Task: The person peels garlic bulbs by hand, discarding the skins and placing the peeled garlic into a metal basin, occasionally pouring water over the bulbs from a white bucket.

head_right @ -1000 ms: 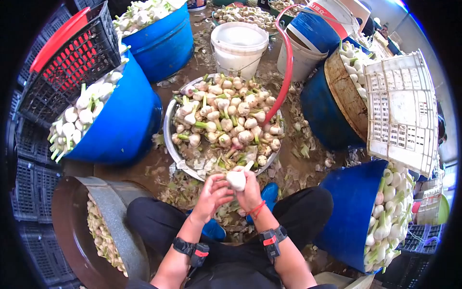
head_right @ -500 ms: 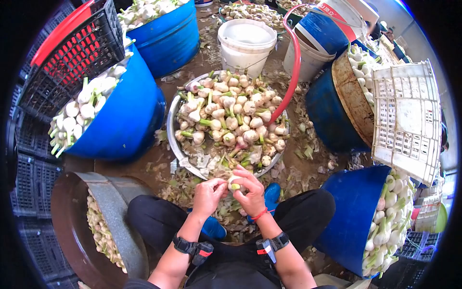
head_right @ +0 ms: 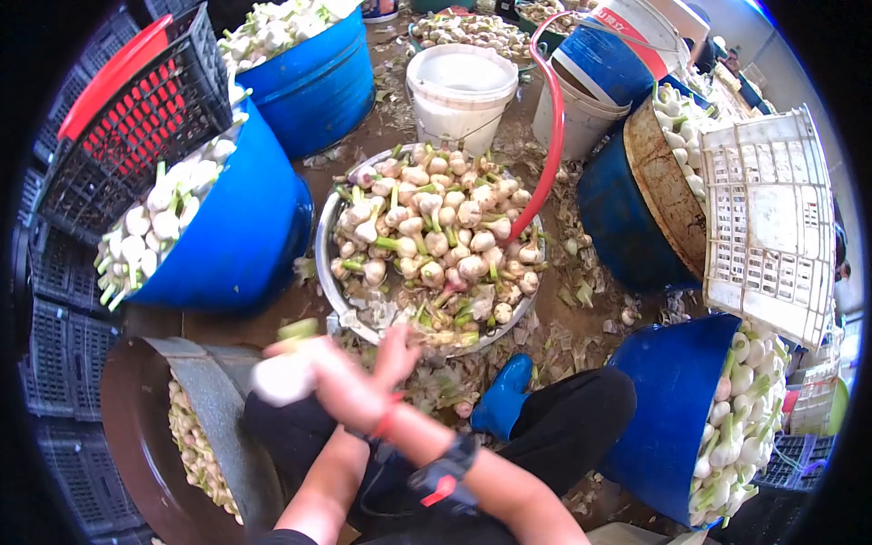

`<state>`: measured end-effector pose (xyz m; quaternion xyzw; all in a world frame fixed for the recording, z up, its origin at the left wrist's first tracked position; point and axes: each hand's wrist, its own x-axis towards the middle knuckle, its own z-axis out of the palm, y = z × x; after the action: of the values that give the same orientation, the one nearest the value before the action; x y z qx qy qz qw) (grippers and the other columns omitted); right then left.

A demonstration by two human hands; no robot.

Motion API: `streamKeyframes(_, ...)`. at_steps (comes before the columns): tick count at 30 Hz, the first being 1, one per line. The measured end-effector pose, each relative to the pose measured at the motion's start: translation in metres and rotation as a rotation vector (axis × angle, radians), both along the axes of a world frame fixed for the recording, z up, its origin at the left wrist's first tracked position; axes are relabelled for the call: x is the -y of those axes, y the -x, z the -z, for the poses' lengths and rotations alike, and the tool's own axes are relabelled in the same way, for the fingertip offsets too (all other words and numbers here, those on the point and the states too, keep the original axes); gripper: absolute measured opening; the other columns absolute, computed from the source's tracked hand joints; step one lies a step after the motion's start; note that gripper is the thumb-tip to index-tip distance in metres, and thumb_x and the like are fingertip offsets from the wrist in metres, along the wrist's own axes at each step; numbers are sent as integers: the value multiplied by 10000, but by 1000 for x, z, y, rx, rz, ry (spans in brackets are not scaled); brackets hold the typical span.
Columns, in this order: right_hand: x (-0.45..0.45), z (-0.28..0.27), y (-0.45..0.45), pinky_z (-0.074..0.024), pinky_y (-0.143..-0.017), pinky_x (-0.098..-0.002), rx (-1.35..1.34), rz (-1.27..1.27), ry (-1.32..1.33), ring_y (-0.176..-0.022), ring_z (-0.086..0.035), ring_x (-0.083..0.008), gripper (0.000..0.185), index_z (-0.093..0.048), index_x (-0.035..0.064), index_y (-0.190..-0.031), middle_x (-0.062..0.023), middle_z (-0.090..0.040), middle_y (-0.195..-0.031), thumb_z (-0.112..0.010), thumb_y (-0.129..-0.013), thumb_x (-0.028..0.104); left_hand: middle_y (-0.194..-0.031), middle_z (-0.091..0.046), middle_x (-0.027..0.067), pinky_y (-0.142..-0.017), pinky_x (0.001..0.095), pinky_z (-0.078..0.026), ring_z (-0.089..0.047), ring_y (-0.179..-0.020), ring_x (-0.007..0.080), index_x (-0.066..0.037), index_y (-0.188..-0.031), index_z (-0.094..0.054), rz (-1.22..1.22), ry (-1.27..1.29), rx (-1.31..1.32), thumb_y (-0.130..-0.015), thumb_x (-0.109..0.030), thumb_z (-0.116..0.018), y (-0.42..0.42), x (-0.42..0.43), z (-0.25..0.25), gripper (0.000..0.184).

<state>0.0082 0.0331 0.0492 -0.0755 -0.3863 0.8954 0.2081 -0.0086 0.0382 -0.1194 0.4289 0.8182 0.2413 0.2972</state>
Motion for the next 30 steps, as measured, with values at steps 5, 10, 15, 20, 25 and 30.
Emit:
streamKeyframes(5,-13,-43,10,-336,-899,-276,292,100,-494,-986,-460,-171,304,-517,51,-1142,-81,-489,-1011,-444,-913,236,-1236,-450,108,-911,440,-362,-424,-1095,332,-71,-1108,-494,-181,-146,-461,-777,-17,-453,96,-80,21,337)
streamKeyframes(10,-76,65,-75,-426,-763,-312,988,454,-573,-836,-524,-201,257,-584,34,-994,-120,-534,-854,-556,-808,209,-1190,-513,135,-945,443,-296,-415,-1151,292,-114,-1205,-447,153,544,-394,-779,-223,-540,103,-88,-11,449)
streamKeyframes(15,-89,103,-121,-417,-813,-349,1097,446,-794,-934,-509,-286,363,-544,52,-1069,-161,-511,-1006,-620,-737,177,-956,-630,151,-866,403,-369,-533,-1020,305,-53,-923,-650,117,474,-288,-761,-202,-551,87,-54,39,241)
streamKeyframes(20,-94,89,-98,-363,-931,-374,885,473,-1264,-1114,-421,-341,509,-500,84,-1156,-186,-412,-1217,-667,-675,104,-888,-646,106,-726,357,-474,-605,-810,263,-50,-966,-616,119,-51,-10,-756,-186,-622,61,-31,-85,250)
streamKeyframes(25,-88,86,-105,-345,-959,-364,669,368,-1046,-1146,-392,-337,627,-462,101,-1194,-172,-394,-1217,-718,-623,84,-890,-634,54,-678,236,-489,-595,-793,118,-12,-971,-604,-263,-403,925,-780,-69,-610,24,-11,-87,200)
streamKeyframes(30,-61,73,-110,-395,-903,-378,746,457,-1105,-1062,-454,-333,636,-472,71,-1170,-162,-441,-1128,-749,-598,104,-764,-635,64,-640,226,-485,-601,-701,105,42,-884,-620,-241,-349,432,-746,-34,-589,-1,-8,-111,161)
